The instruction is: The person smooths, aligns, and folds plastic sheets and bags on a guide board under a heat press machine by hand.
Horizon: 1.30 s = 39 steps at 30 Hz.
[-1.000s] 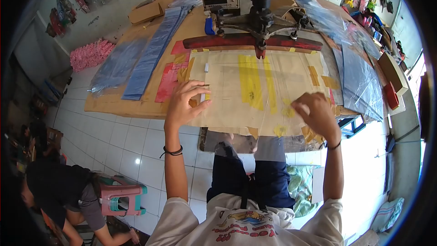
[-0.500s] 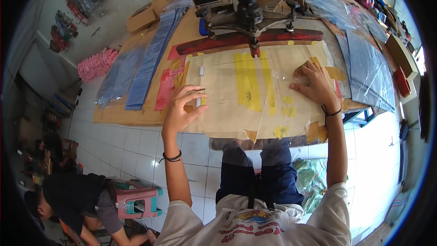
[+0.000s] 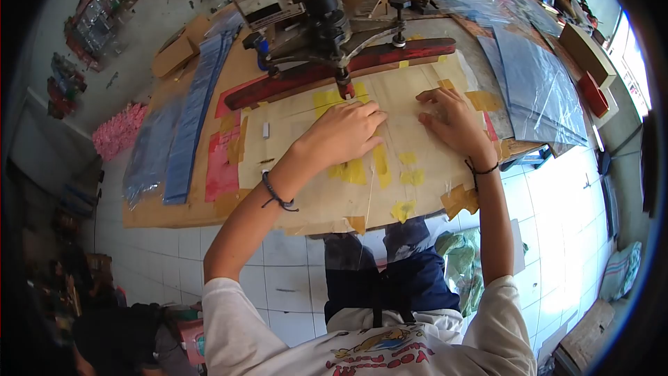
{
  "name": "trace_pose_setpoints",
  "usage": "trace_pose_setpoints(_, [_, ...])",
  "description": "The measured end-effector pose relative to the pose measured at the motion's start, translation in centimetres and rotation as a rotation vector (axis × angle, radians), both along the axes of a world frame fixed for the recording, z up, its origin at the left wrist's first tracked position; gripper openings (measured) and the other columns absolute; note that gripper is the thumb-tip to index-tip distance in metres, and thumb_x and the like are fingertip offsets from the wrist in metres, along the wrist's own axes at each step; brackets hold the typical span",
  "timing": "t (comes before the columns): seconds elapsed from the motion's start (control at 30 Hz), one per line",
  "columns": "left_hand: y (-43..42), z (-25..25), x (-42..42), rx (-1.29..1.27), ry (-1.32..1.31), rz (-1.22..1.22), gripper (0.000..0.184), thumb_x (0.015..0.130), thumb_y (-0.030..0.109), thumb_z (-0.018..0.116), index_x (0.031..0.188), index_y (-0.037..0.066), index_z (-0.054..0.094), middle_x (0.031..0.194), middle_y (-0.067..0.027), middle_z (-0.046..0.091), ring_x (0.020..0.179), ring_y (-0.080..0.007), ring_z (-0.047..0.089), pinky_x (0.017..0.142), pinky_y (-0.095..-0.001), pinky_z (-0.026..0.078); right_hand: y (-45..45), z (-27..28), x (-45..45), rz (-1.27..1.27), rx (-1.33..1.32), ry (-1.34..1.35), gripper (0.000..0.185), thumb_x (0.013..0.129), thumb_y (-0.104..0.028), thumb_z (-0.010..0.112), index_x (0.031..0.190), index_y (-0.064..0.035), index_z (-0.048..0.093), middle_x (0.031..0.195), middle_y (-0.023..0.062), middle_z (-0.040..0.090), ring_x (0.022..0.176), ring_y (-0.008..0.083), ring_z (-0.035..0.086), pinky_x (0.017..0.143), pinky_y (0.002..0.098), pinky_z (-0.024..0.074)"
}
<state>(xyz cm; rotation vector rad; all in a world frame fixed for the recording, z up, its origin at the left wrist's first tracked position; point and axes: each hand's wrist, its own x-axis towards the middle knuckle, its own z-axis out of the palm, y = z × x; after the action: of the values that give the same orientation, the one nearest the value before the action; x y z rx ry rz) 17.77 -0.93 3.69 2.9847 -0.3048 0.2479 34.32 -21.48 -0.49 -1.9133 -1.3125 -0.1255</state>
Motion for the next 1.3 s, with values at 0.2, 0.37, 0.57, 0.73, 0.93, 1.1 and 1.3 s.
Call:
trace_pose_setpoints(0.2, [0.0,-2.4,2.7,0.045,-0.116,-0.017,0.025,0.091,0.016,0.067,0.110,-0.001,0.067,0.103,-0.0122,0.060,0.100,-0.0298,0.065,0.089,-0.0416,0.053,0.2,0.2,0.2,-0.085,-0.068,-0.020,0.018,0.094,-0.015,0.063,0.107,-0.0052,0.072,0.103,0.0110,0.069,0.106,0.0310,0.061,0.094,0.0412,0.0451])
trace_pose_setpoints(0.37, [0.0,-4.2,2.6,0.129,-0.261,-0.028,0.015,0.090,0.011,0.066,0.101,0.000,0.067,0.098,-0.0111,0.060,0.095,-0.0277,0.064,0.087,-0.0396,0.053,0.5,-0.3,0.9,-0.056,-0.077,0.000,0.019,0.097,-0.017,0.060,0.107,-0.0063,0.072,0.102,0.0105,0.069,0.101,0.0302,0.062,0.092,0.0406,0.0444])
trace_pose_setpoints(0.57, [0.2,-4.2,2.4,0.188,-0.316,-0.044,0.005,0.086,0.006,0.066,0.090,0.002,0.067,0.089,-0.0097,0.061,0.090,-0.0255,0.064,0.083,-0.0372,0.054,0.7,0.0,0.6,-0.067,-0.120,-0.008,0.020,0.096,-0.022,0.063,0.109,-0.0095,0.073,0.104,0.0083,0.067,0.104,0.0284,0.060,0.096,0.0404,0.0430])
trace_pose_setpoints(0.73, [0.7,-4.3,2.7,0.017,-0.332,-0.042,0.007,0.086,0.006,0.067,0.091,0.001,0.069,0.090,-0.0111,0.062,0.087,-0.0271,0.066,0.079,-0.0389,0.056,0.6,0.5,-0.5,-0.058,-0.182,-0.111,0.026,0.088,-0.030,0.074,0.109,-0.0128,0.074,0.104,0.0049,0.065,0.108,0.0255,0.058,0.100,0.0402,0.0408])
trace_pose_setpoints(0.93, [2.8,-1.3,1.4,-0.133,-0.020,-0.047,0.021,0.092,0.012,0.067,0.110,0.001,0.072,0.098,-0.0116,0.064,0.091,-0.0323,0.068,0.081,-0.0405,0.056,0.6,-0.2,-0.1,-0.075,-0.210,-0.008,0.035,0.083,-0.035,0.079,0.111,-0.0136,0.074,0.103,0.0058,0.062,0.108,0.0256,0.056,0.102,0.0394,0.0389])
trace_pose_setpoints(1.1, [2.6,-1.0,0.4,-0.013,0.138,0.109,0.028,0.094,0.015,0.064,0.116,-0.002,0.070,0.102,-0.0181,0.069,0.095,-0.0344,0.069,0.084,-0.0420,0.056,0.5,0.8,-0.8,-0.047,-0.290,-0.074,0.040,0.082,-0.038,0.079,0.114,-0.0136,0.072,0.103,0.0062,0.060,0.109,0.0254,0.054,0.103,0.0390,0.0385])
trace_pose_setpoints(1.3, [1.1,0.1,0.3,0.037,0.214,0.216,0.030,0.094,0.020,0.065,0.115,-0.001,0.070,0.089,-0.0210,0.072,0.086,-0.0357,0.071,0.081,-0.0424,0.057,0.2,0.9,-0.2,0.038,-0.311,-0.067,0.037,0.081,-0.035,0.081,0.107,-0.0108,0.069,0.103,0.0057,0.060,0.109,0.0254,0.053,0.103,0.0384,0.0386])
